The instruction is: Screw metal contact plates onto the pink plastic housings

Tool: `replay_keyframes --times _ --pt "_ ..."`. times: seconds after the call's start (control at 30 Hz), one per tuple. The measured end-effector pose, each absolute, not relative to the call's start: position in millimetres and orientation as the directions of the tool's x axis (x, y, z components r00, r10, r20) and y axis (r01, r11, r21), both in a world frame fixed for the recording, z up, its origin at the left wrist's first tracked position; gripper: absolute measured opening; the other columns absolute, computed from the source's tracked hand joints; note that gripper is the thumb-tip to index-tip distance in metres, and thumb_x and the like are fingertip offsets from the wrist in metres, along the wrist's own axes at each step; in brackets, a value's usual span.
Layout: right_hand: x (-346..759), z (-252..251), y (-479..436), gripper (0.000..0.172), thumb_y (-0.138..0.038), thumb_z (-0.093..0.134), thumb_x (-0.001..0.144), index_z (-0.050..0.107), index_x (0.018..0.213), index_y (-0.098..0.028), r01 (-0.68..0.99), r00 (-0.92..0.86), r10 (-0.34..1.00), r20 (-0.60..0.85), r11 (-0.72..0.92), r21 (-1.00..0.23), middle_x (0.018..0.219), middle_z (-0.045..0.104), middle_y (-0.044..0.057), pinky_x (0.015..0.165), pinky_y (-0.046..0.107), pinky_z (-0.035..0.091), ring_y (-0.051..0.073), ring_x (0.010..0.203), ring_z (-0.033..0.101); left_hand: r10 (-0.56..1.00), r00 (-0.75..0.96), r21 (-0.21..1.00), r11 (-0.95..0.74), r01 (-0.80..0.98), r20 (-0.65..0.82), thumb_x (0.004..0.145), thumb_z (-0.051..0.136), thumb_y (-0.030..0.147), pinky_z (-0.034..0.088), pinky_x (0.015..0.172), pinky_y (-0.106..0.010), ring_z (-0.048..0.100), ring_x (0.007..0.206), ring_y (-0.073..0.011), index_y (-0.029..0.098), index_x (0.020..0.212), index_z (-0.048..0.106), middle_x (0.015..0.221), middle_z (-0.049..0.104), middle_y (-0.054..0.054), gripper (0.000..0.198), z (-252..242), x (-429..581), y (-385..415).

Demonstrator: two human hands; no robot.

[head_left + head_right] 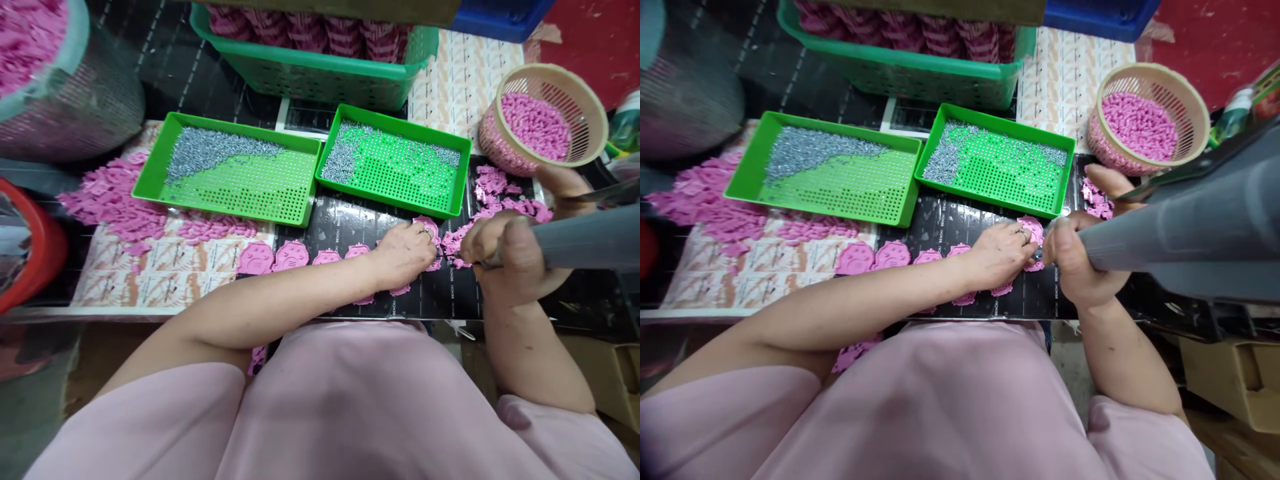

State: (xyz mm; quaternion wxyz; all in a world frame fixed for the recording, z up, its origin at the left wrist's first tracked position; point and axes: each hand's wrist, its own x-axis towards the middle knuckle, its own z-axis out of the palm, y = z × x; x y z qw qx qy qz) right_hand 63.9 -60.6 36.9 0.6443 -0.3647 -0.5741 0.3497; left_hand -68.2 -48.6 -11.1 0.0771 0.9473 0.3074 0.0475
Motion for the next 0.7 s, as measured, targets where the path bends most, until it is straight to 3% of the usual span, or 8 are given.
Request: replay_keyframes --times 0.03,0.13,0.37,0.7 --pt "62.7 41.6 -57.2 0.010 -0.034 0.065 0.079 0.059 0.077 -0.026 -0.055 0.069 0.836 0.544 0.548 -0.835 0.045 0.043 -0.009 0.029 0.022 0.034 0.008 0.030 0.038 0.589 0.807 0.175 -0.800 0.574 0.045 0.092 0.052 0.017 0.038 0.069 -0.032 0.059 0.098 -0.0233 0.013 0.096 0.068 0.091 0.067 -0.010 0.018 -11.2 -68.8 -48.5" --pt "61.7 48.9 -52.1 0.021 -0.026 0.059 0.083 0.054 0.062 -0.022 -0.086 0.040 0.790 0.611 0.612 -0.786 0.045 0.042 -0.008 0.028 0.020 0.036 0.008 0.031 0.040 0.596 0.801 0.176 -0.796 0.579 0.055 0.093 0.053 0.021 0.038 0.070 -0.031 0.058 0.098 -0.0230 0.013 0.095 0.068 0.093 0.067 -0.010 0.017 -11.9 -69.7 -48.4" --pt "63.4 38.5 -62.0 0.031 -0.030 0.055 0.085 0.050 0.057 -0.021 -0.031 -0.004 0.834 0.552 0.551 -0.834 0.045 0.041 -0.006 0.029 0.022 0.034 0.008 0.033 0.041 0.587 0.807 0.189 -0.801 0.568 0.063 0.093 0.052 0.018 0.038 0.069 -0.032 0.058 0.098 -0.0242 0.012 0.095 0.068 0.091 0.067 -0.011 0.018 -12.4 -69.7 -47.4" --pt "61.9 33.4 -62.7 0.029 -0.029 0.055 0.086 0.053 0.057 -0.025 -0.007 0.037 0.816 0.577 0.578 -0.816 0.045 0.039 -0.006 0.028 0.024 0.031 0.009 0.032 0.035 0.594 0.802 0.175 -0.798 0.576 0.069 0.092 0.052 0.017 0.037 0.069 -0.032 0.058 0.098 -0.0242 0.012 0.096 0.068 0.093 0.068 -0.011 0.017 -12.4 -68.7 -48.3"
